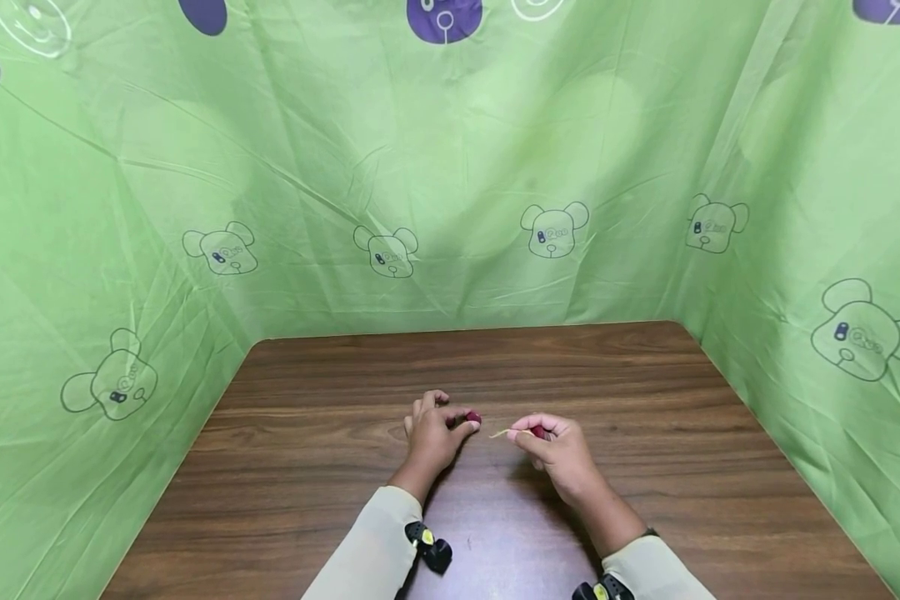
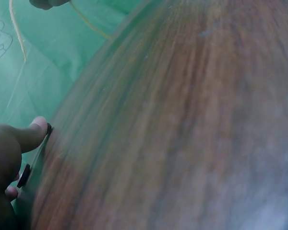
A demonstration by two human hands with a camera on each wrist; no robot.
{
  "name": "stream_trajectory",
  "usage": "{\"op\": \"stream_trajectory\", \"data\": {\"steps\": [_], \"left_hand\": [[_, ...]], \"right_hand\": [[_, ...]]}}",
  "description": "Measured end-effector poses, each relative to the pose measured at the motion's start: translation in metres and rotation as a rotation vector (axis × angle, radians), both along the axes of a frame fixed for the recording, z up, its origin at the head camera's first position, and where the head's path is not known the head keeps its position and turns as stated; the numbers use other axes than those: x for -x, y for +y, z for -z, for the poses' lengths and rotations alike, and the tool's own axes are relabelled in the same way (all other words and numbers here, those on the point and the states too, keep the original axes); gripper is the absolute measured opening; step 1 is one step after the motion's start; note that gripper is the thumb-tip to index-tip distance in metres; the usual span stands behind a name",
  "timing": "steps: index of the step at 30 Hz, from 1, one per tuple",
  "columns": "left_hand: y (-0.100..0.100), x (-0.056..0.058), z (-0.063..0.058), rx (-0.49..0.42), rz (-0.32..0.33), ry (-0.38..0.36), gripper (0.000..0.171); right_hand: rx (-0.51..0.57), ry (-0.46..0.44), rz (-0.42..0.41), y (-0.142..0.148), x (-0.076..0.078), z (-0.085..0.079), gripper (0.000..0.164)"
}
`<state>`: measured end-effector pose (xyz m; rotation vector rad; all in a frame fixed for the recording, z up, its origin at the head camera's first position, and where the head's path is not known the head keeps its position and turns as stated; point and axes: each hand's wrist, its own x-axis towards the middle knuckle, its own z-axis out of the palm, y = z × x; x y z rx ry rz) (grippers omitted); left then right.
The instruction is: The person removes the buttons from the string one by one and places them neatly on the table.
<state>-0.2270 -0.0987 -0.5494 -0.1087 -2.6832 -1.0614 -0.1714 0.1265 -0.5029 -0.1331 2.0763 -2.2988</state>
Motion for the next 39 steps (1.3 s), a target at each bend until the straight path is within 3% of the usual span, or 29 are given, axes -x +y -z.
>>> {"op": "stream_trajectory", "data": {"steps": [15, 22, 26, 32, 36, 39], "left_hand": [[0.0012, -0.0007, 0.0014, 0.069, -0.004, -0.01, 0.03], [0.0009, -0.0007, 0.001, 0.071, -0.002, -0.007, 0.032], [0.0003, -0.0007, 0.0016, 0.068, -0.001, -0.003, 0.032], [-0.0007, -0.0001, 0.0021, 0.016, -0.003, 0.004, 0.047], [-0.0011, 0.0016, 0.004, -0.042, -0.027, 0.009, 0.061], [-0.0012, 0.0017, 0.0028, -0.089, -0.049, -0.004, 0.068]], "right_hand": [[0.068, -0.053, -0.073, 0.0006, -0.0009, 0.0001, 0.018], [0.061, -0.092, -0.071, 0.0016, 0.0008, 0.0017, 0.023], [0.122, -0.049, -0.128, 0.0021, 0.0004, 0.0031, 0.03], [0.164, -0.046, -0.228, 0.0043, -0.0006, 0.0006, 0.04], [0.149, -0.078, -0.219, 0.0031, -0.0009, -0.0028, 0.05], [0.149, -0.078, -0.2, 0.0006, -0.0001, -0.0035, 0.048]]}}
